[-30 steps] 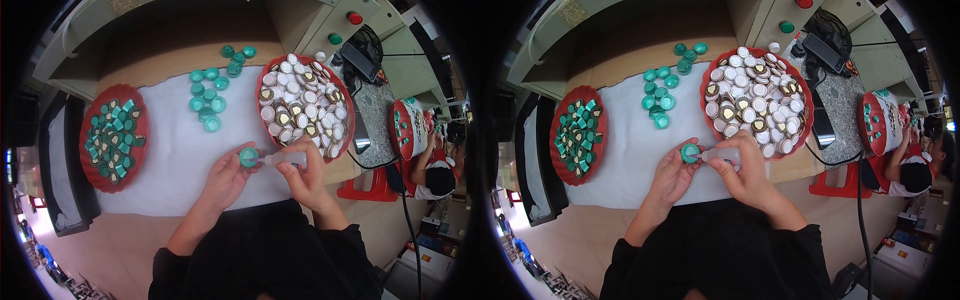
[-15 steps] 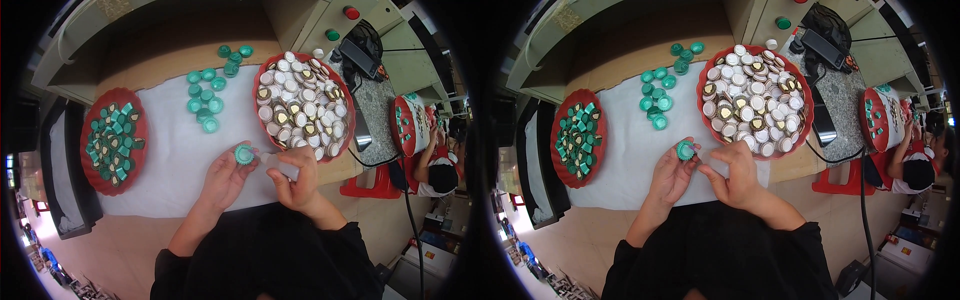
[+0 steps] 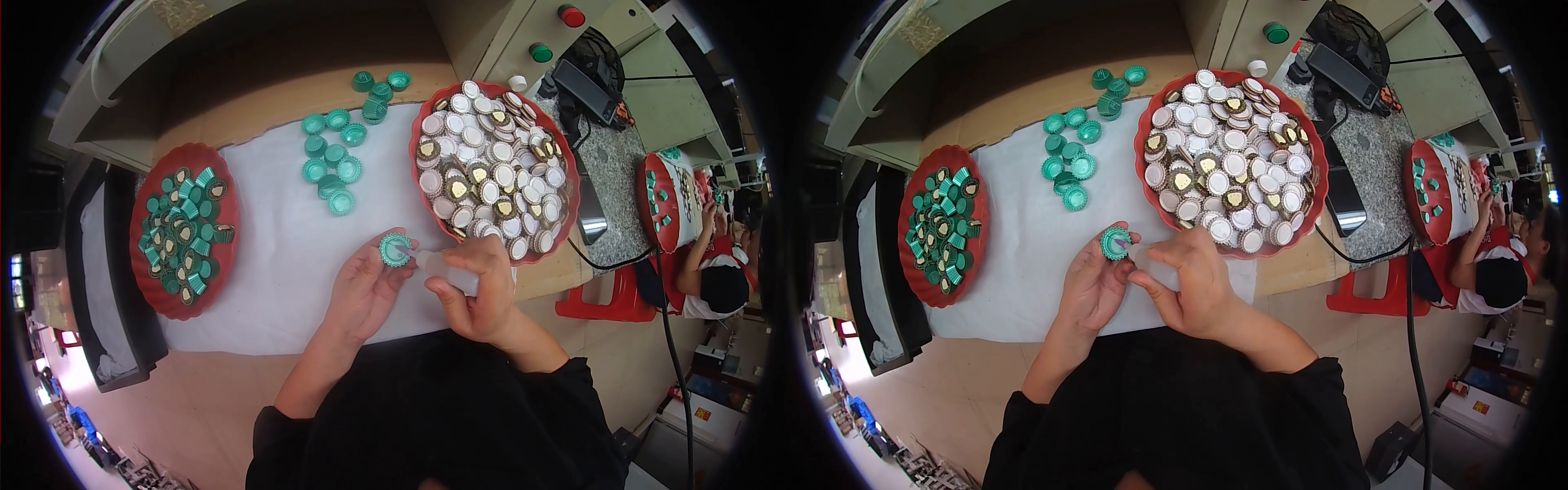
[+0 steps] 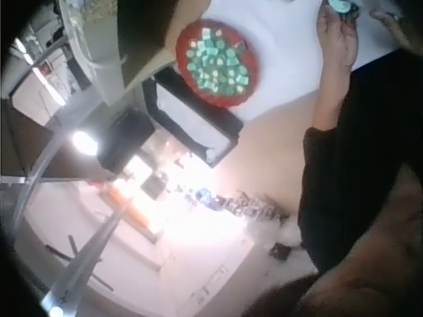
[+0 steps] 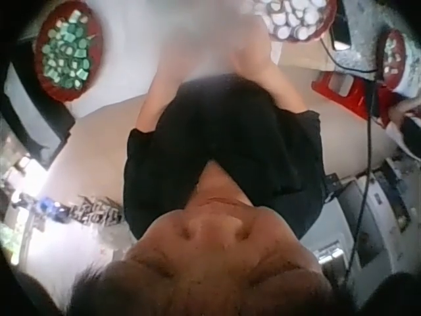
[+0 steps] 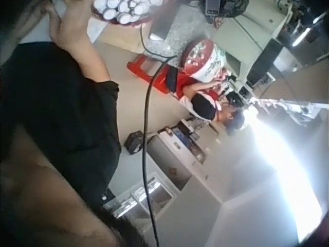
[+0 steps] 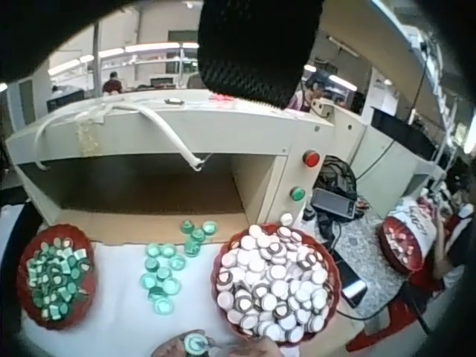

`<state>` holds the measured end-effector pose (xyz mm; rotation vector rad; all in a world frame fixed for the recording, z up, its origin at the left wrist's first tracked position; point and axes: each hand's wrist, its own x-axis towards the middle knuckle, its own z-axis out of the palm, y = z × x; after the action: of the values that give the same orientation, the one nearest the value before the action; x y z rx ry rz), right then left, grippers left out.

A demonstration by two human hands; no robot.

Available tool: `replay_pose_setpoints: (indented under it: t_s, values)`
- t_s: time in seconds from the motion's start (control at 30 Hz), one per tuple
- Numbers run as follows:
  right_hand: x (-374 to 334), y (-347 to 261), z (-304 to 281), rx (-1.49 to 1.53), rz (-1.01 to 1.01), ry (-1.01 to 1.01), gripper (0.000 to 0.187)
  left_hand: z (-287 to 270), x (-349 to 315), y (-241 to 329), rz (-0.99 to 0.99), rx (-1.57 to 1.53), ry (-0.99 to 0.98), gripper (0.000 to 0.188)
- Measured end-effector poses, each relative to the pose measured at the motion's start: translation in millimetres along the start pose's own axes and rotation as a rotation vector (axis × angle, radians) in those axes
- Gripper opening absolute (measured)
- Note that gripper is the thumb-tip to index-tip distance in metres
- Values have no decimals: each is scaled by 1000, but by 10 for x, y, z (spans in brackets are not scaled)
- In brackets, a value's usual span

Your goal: Assembling decorative bottle caps by applying glue and inserting metal heart-shaped pieces into plastic caps.

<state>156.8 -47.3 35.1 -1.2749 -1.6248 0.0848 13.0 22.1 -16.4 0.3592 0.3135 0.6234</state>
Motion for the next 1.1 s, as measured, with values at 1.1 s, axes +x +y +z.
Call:
replay_pose_setpoints:
  t_s: [1.1]
  values:
    - [22, 37, -200, -13, 65, 68, 32, 19, -15, -12, 62, 33, 57, 32]
